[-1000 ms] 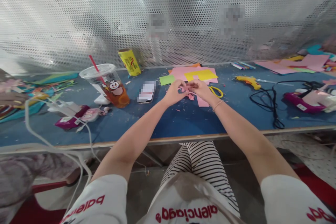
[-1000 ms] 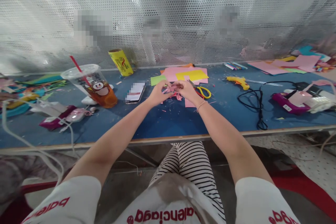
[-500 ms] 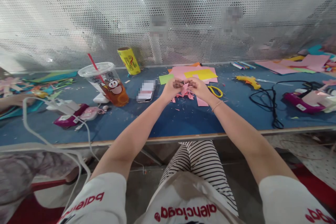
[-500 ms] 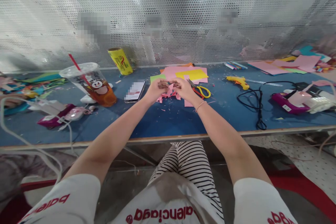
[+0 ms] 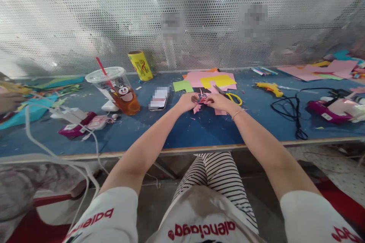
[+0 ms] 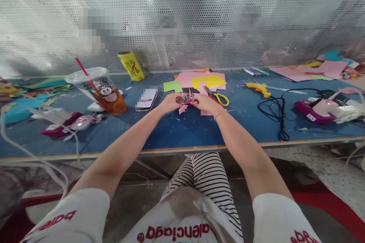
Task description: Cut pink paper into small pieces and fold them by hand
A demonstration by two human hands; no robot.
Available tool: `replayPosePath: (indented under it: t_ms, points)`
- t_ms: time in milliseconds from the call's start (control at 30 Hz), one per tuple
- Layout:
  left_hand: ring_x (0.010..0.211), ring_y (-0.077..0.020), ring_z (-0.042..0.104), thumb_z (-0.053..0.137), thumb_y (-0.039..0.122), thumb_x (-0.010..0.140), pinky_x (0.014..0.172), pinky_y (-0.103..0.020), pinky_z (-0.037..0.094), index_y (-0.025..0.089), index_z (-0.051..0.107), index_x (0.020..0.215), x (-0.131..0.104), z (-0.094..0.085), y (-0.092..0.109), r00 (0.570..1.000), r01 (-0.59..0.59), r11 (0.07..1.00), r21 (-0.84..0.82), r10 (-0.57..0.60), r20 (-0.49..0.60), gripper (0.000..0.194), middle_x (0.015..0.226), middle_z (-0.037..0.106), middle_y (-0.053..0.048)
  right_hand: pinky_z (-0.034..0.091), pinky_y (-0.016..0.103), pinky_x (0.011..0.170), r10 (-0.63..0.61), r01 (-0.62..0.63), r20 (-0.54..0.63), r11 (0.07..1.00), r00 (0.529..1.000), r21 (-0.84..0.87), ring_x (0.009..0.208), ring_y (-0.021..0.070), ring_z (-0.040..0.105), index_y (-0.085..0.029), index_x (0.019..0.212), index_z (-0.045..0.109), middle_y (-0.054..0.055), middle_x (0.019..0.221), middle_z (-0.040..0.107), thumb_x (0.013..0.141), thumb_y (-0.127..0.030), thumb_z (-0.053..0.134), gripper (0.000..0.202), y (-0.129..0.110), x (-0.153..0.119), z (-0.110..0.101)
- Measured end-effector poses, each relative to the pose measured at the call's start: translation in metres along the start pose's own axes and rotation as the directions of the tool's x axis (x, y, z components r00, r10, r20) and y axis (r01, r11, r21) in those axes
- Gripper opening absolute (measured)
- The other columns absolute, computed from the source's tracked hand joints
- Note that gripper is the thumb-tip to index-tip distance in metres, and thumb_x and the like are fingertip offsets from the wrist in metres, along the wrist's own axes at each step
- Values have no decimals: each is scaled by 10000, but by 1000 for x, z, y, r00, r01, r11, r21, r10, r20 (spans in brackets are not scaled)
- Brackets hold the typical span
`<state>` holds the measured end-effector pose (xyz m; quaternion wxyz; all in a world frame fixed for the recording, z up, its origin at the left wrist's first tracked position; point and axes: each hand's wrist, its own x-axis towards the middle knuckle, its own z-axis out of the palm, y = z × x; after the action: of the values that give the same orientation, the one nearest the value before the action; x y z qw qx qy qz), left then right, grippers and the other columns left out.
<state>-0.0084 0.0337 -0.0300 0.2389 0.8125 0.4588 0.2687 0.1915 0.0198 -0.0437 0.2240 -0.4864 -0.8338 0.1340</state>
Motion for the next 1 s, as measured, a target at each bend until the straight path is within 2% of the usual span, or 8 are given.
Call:
replayPosePath:
  t_ms: [67, 167, 300, 400, 500, 733, 900, 1000]
  points:
    - [780, -149, 619, 545, 73, 570, 745, -271, 479, 144, 642, 787, -1, 0, 3, 999, -27, 1000, 4, 27, -17, 247, 847, 676, -38, 447, 292, 715, -3, 6, -78, 999, 997, 36, 763, 162, 606, -151, 833, 657, 73, 841, 680, 782, -174, 538, 132, -1, 0, -3]
    - [811, -160, 621, 570, 119, 616, 785, -286, 477, 144, 654, 818, -3, -2, 10, 998, -4, 999, -44, 1, -66, 221, 873, 680, -53, 456, 284, 685, 29, 12, -154, 966, 988, 259, 730, 147, 596, -147, 875, 650, 62, 822, 665, 773, -261, 587, 165, -5, 1, -8]
    - [828, -161, 621, 602, 200, 674, 759, -294, 486, 132, 638, 916, -1, -3, 14, 993, -8, 972, -236, -20, -114, 254, 908, 672, -73, 458, 246, 599, 72, 2, -89, 770, 993, 638, 624, 108, 571, -161, 895, 633, 30, 735, 647, 778, -394, 595, 263, -15, 2, -8]
    - [858, -150, 615, 624, 234, 682, 786, -292, 481, 134, 623, 972, 2, -2, 12, 984, -82, 943, -323, 25, -178, 306, 975, 659, -77, 480, 237, 623, 127, -31, -59, 608, 990, 793, 652, 105, 599, -169, 841, 623, 33, 758, 667, 741, -423, 642, 274, -20, 4, -4]
    - [857, -151, 610, 618, 241, 692, 819, -304, 470, 129, 641, 921, 4, -1, 9, 973, -119, 951, -286, 55, -223, 256, 958, 662, -78, 486, 227, 618, 148, -41, -48, 545, 988, 837, 650, 103, 613, -162, 785, 615, 40, 754, 674, 730, -431, 654, 277, -22, 5, -1]
    - [885, -142, 604, 610, 189, 673, 829, -282, 451, 148, 653, 935, -2, -5, 18, 963, -180, 943, -278, 110, -248, 269, 975, 665, -66, 474, 226, 584, 172, -72, -23, 524, 985, 849, 580, 90, 582, -153, 739, 609, 29, 685, 652, 709, -461, 657, 313, -21, 7, 2]
    - [687, -110, 561, 609, 252, 685, 690, -252, 432, 150, 635, 707, -7, -7, 25, 964, -160, 975, -154, 121, -239, 107, 722, 648, -16, 407, 210, 526, 163, 4, -120, 574, 979, 819, 528, 65, 488, -158, 735, 591, -18, 606, 560, 723, -426, 639, 273, -23, 7, 1]
    - [581, -85, 520, 640, 234, 653, 580, -223, 407, 145, 595, 679, -6, -5, 24, 977, -118, 946, -303, 57, -204, 103, 623, 588, 11, 366, 211, 499, 134, 60, -170, 590, 976, 805, 513, 58, 436, -168, 799, 609, -35, 621, 513, 724, -358, 634, 206, -26, 5, -2]
